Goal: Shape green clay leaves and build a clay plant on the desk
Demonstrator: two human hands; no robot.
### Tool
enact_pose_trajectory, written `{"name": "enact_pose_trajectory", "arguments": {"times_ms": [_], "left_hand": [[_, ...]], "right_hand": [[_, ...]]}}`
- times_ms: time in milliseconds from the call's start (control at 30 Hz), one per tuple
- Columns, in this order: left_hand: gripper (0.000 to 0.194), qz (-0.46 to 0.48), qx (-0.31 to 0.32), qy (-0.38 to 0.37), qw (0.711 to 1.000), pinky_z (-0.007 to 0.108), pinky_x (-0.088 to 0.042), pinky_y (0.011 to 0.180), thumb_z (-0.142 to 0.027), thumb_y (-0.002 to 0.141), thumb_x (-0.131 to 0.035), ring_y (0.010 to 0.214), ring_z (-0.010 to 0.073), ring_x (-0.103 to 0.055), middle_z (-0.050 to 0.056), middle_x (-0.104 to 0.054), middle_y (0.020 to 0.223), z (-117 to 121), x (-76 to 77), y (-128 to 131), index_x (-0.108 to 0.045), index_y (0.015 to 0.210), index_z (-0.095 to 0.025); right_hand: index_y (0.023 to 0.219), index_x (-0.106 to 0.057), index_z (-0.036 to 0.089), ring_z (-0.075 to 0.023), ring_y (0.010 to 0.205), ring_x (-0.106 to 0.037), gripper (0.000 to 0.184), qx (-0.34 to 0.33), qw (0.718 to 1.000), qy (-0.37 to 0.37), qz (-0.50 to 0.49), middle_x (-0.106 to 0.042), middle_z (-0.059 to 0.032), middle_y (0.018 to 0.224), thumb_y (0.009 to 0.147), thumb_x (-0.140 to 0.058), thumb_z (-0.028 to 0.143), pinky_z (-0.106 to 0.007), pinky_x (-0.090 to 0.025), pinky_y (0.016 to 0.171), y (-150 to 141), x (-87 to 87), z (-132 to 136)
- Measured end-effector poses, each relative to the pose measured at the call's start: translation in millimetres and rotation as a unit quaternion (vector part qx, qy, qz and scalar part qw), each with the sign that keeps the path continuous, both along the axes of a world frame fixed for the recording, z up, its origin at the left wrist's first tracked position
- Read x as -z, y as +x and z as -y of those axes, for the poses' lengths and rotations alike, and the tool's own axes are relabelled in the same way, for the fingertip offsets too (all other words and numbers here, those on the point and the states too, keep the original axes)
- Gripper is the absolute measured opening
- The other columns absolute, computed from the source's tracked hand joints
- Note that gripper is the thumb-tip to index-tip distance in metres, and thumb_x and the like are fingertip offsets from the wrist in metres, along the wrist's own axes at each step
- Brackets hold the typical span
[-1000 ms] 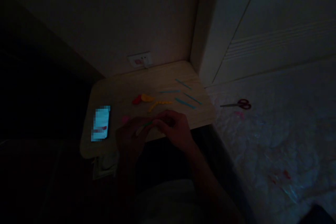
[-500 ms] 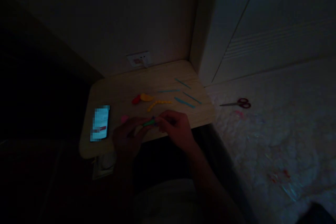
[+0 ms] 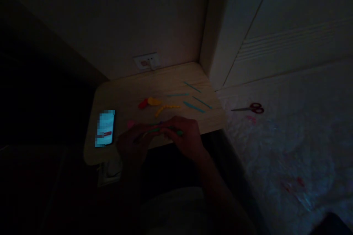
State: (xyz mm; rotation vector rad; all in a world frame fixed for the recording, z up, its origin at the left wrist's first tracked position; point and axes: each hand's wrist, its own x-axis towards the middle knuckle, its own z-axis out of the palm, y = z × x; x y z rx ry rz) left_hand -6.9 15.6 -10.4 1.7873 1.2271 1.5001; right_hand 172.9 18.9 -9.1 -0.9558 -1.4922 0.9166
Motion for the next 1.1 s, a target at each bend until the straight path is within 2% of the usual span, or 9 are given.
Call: {"name": "enact_pose_trajectory", "arguments": {"times_ms": [167,300,467,567,633,800,900,967,1100], "left_hand": [[0.014,0.075,0.003,-0.036,0.997,0.027,-0.066,0.075,-0.015,0.08,-0.088,0.079,0.0182,-0.081,0.002,-0.085,0.087,-0.1,0.0,2.2,-0.086,0.091,-0.024],[0.022,0.122,0.013,-0.046,0.991,0.025,-0.066,0.076,-0.016,0.078,-0.09,0.084,0.0177,-0.081,0.003,-0.085,0.094,-0.4,2.3,0.7,-0.085,0.098,-0.025],[0.021,0.083,0.045,-0.002,0.996,0.023,-0.064,0.075,-0.013,0.082,-0.087,0.08,0.0143,-0.078,0.001,-0.084,0.091,-2.7,3.6,-3.6,-0.085,0.098,-0.027],[0.022,0.064,0.047,0.01,0.997,0.023,-0.063,0.074,-0.011,0.082,-0.087,0.079,0.0145,-0.078,0.001,-0.084,0.09,-3.3,0.7,-3.1,-0.085,0.097,-0.026],[0.021,0.063,0.044,0.013,0.997,0.023,-0.064,0.074,-0.011,0.082,-0.086,0.079,0.0152,-0.079,0.002,-0.085,0.09,-3.3,-1.3,-2.0,-0.086,0.096,-0.026],[0.012,0.066,0.027,0.01,0.997,0.024,-0.064,0.072,-0.016,0.081,-0.089,0.075,0.0163,-0.079,0.002,-0.084,0.083,-2.8,-3.3,-1.0,-0.086,0.087,-0.025],[0.007,0.075,0.021,-0.008,0.997,0.025,-0.064,0.071,-0.019,0.081,-0.09,0.073,0.016,-0.079,0.002,-0.083,0.08,-2.1,-3.1,-0.7,-0.085,0.083,-0.025],[0.007,0.086,0.022,-0.022,0.996,0.026,-0.064,0.071,-0.025,0.08,-0.091,0.073,0.0169,-0.078,0.002,-0.083,0.079,-1.5,-1.8,0.0,-0.085,0.082,-0.024],[0.026,0.111,0.026,-0.058,0.992,0.029,-0.065,0.072,-0.036,0.075,-0.095,0.078,0.0188,-0.078,0.005,-0.084,0.091,-1.6,3.9,0.3,-0.085,0.095,-0.023]], "right_hand": [[0.104,-0.084,0.024,-0.0185,0.079,-0.077,0.014,0.007,0.999,0.022,0.027,-0.084,-0.0054,0.095,0.092,-0.083,0.032,-0.028,-0.061,0.068,2.3,1.9,-0.3],[0.096,-0.084,0.024,-0.0166,0.074,-0.075,0.006,0.013,0.999,0.025,0.037,-0.083,-0.0033,0.087,0.093,-0.08,0.027,-0.026,-0.058,0.066,4.9,2.5,-1.6],[0.099,-0.083,0.023,-0.0163,0.074,-0.074,0.008,0.007,0.999,0.018,0.036,-0.082,-0.0038,0.089,0.093,-0.08,0.026,-0.025,-0.056,0.062,6.2,1.2,-1.0],[0.107,-0.084,0.024,-0.0176,0.078,-0.075,0.015,-0.011,0.999,0.024,0.038,-0.082,-0.0053,0.094,0.092,-0.082,0.029,-0.026,-0.057,0.063,4.9,-0.4,-0.1],[0.106,-0.084,0.025,-0.0173,0.078,-0.075,0.013,-0.015,0.999,0.034,0.037,-0.083,-0.0047,0.093,0.094,-0.081,0.03,-0.026,-0.057,0.064,3.5,-0.9,0.0],[0.101,-0.086,0.028,-0.0185,0.082,-0.077,0.008,-0.011,0.998,0.064,0.024,-0.084,-0.0034,0.092,0.095,-0.08,0.03,-0.03,-0.06,0.074,1.7,-0.1,-1.1],[0.099,-0.086,0.029,-0.0196,0.083,-0.077,0.008,-0.012,0.998,0.051,0.023,-0.084,-0.0032,0.092,0.095,-0.08,0.03,-0.032,-0.061,0.078,0.8,0.3,-0.7],[0.098,-0.086,0.028,-0.0195,0.08,-0.076,0.007,-0.005,0.999,0.034,0.021,-0.084,-0.0033,0.09,0.094,-0.081,0.032,-0.032,-0.06,0.074,-0.1,0.7,-0.1],[0.094,-0.086,0.025,-0.0187,0.073,-0.073,0.012,0.012,1.0,-0.015,0.01,-0.081,-0.0038,0.084,0.094,-0.08,0.036,-0.029,-0.056,0.063,-1.3,2.7,-0.6]]}}
